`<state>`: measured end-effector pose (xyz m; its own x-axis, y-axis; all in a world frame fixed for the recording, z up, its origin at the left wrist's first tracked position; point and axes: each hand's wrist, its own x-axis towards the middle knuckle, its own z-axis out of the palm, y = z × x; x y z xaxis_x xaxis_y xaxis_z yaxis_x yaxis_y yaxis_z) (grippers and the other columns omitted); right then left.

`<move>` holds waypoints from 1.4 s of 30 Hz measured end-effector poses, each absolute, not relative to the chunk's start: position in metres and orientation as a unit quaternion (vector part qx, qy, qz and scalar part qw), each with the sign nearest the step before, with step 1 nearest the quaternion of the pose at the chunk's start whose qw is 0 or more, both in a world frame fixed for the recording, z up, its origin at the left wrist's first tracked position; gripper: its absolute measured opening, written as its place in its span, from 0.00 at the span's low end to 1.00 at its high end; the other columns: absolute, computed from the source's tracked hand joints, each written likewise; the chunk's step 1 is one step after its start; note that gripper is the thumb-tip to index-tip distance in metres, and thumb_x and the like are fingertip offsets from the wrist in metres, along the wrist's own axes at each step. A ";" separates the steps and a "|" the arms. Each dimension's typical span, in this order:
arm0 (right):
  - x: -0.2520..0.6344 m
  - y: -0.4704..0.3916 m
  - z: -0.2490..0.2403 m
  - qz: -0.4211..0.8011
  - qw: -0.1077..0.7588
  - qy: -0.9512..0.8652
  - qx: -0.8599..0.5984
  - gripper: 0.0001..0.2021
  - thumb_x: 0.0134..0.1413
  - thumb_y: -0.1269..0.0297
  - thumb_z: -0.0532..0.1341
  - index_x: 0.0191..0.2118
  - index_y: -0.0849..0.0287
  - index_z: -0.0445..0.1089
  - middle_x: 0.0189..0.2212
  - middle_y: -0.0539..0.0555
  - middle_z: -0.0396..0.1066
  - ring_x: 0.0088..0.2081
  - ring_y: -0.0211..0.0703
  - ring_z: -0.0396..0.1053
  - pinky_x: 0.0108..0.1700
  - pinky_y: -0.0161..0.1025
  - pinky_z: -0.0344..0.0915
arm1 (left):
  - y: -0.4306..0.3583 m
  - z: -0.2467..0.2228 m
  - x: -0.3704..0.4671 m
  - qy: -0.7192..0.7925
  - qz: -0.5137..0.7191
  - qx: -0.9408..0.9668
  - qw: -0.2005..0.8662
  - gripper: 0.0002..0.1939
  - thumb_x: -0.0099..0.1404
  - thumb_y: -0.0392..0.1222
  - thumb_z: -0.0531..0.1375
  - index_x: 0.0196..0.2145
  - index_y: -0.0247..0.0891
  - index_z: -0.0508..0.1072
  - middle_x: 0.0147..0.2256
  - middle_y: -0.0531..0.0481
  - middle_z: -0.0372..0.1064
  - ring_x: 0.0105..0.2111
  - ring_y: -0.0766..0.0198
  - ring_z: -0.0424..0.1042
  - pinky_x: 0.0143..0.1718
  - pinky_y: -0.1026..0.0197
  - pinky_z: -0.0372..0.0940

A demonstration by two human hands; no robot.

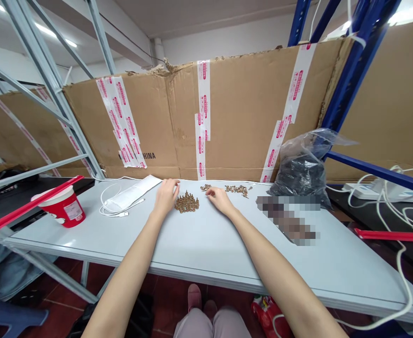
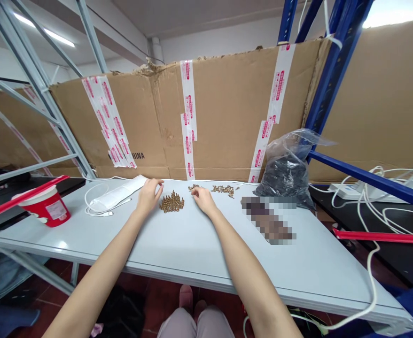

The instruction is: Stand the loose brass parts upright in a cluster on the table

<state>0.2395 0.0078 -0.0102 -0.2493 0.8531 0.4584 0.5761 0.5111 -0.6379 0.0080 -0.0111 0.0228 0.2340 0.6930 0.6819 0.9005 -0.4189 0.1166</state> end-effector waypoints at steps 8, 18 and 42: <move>0.218 -0.006 0.009 0.501 0.497 -0.626 -0.331 0.19 0.42 0.66 0.63 0.44 0.60 0.65 0.31 0.54 0.75 0.38 0.41 0.72 0.46 0.42 0.64 | -0.014 0.012 0.032 -0.342 -0.288 -0.867 0.221 0.13 0.66 0.43 0.49 0.45 0.37 0.64 0.39 0.46 0.65 0.40 0.60 0.62 0.41 0.59 0.60; 0.216 -0.010 0.011 0.540 0.487 -0.599 -0.335 0.19 0.36 0.66 0.66 0.40 0.59 0.68 0.24 0.50 0.73 0.32 0.40 0.71 0.46 0.44 0.63 | -0.018 0.014 0.036 -0.296 -0.277 -0.872 0.275 0.09 0.66 0.36 0.47 0.38 0.36 0.66 0.33 0.48 0.65 0.34 0.63 0.62 0.35 0.62 0.59; 0.215 -0.017 0.017 0.565 0.472 -0.597 -0.317 0.18 0.36 0.65 0.65 0.37 0.56 0.63 0.22 0.46 0.69 0.30 0.37 0.68 0.43 0.39 0.60 | -0.017 0.012 0.035 -0.316 -0.236 -0.854 0.338 0.10 0.66 0.34 0.46 0.34 0.38 0.66 0.32 0.48 0.62 0.32 0.63 0.59 0.32 0.62 0.55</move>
<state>0.2153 -0.0168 0.0172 -0.3521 0.9131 0.2058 -0.1545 0.1601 -0.9749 0.0349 -0.0169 0.0121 0.6882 0.3805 0.6178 0.7001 -0.5718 -0.4278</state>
